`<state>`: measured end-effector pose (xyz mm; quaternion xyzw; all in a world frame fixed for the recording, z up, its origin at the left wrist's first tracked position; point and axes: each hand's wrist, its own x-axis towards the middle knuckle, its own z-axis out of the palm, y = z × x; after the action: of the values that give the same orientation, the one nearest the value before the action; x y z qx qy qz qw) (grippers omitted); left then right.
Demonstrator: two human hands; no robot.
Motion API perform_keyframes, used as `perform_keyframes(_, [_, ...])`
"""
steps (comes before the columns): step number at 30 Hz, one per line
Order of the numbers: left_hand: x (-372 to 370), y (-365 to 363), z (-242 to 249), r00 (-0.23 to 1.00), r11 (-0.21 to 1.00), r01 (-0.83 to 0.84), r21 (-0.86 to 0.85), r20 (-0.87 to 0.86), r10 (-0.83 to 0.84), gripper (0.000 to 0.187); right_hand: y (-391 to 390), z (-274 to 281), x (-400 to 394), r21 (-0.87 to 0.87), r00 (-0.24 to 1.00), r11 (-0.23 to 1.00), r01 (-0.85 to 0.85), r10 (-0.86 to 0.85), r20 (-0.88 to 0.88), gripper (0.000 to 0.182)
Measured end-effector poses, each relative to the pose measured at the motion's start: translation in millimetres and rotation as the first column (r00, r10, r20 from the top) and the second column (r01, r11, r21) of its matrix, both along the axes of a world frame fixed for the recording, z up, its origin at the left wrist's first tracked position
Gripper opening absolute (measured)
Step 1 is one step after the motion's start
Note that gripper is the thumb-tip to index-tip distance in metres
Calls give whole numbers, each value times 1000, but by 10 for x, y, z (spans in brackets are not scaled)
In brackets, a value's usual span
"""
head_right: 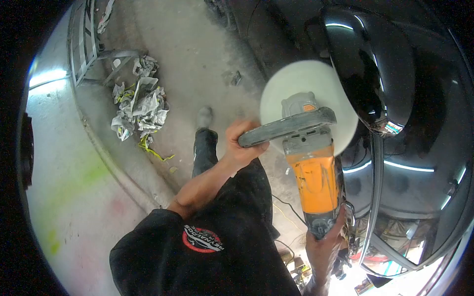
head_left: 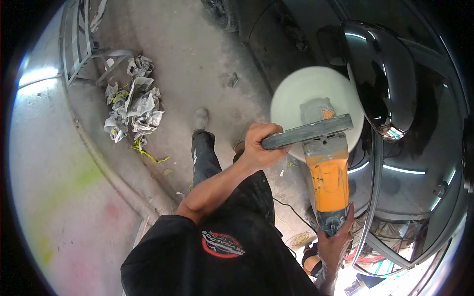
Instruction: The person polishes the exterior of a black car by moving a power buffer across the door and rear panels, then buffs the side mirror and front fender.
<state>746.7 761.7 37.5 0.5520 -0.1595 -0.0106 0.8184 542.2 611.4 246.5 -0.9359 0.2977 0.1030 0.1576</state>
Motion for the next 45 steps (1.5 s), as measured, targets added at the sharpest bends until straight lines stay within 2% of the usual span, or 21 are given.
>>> perform_keyframes(5, [56,43,23,997,994,62,-94,-29,-65,13,103,-14,10,-75,999,997,-21,19,-25,96])
perform_keyframes(7, [73,-13,31,996,993,86,-78,-1,-87,14,64,-66,-108,-82,999,996,-17,19,28,96])
perform_keyframes(10, [108,-13,28,992,991,117,-60,51,-114,15,145,-22,-60,-129,1000,991,-20,18,-16,99])
perform_keyframes(14, [147,102,-22,989,997,72,5,130,-72,17,194,-186,-78,3,998,998,62,-62,-23,101])
perform_keyframes(22, [433,341,-87,986,995,92,30,137,-95,18,381,-573,75,-41,997,999,30,-28,69,98])
perform_keyframes(25, [560,423,-142,987,995,98,35,122,-101,18,455,-683,205,62,989,992,107,-113,91,97])
perform_keyframes(28, [704,515,-251,984,997,27,76,175,-40,18,507,-839,323,87,985,994,72,-85,147,95])
perform_keyframes(31, [880,661,-269,987,984,-66,166,155,40,18,598,-900,560,132,990,985,108,-119,80,96])
perform_keyframes(32, [948,698,-276,988,983,-62,173,153,35,18,572,-1003,589,83,986,996,-7,-7,167,97])
perform_keyframes(35, [1232,816,-279,986,977,-78,201,161,45,18,686,-1007,877,92,992,993,77,-86,93,93])
perform_keyframes(39, [1583,939,-171,983,956,-153,251,141,121,20,754,-1024,1302,195,983,977,84,-113,142,94])
perform_keyframes(43, [1946,1064,-74,979,953,-204,224,58,196,22,759,-1108,1698,107,971,992,-71,45,234,97])
perform_keyframes(44, [2035,1142,-55,979,953,-206,222,49,200,23,799,-1079,1778,207,973,978,-40,-9,230,98])
perform_keyframes(45, [2059,1225,48,971,924,-239,299,83,224,24,841,-1063,1788,233,979,972,-30,-19,202,98])
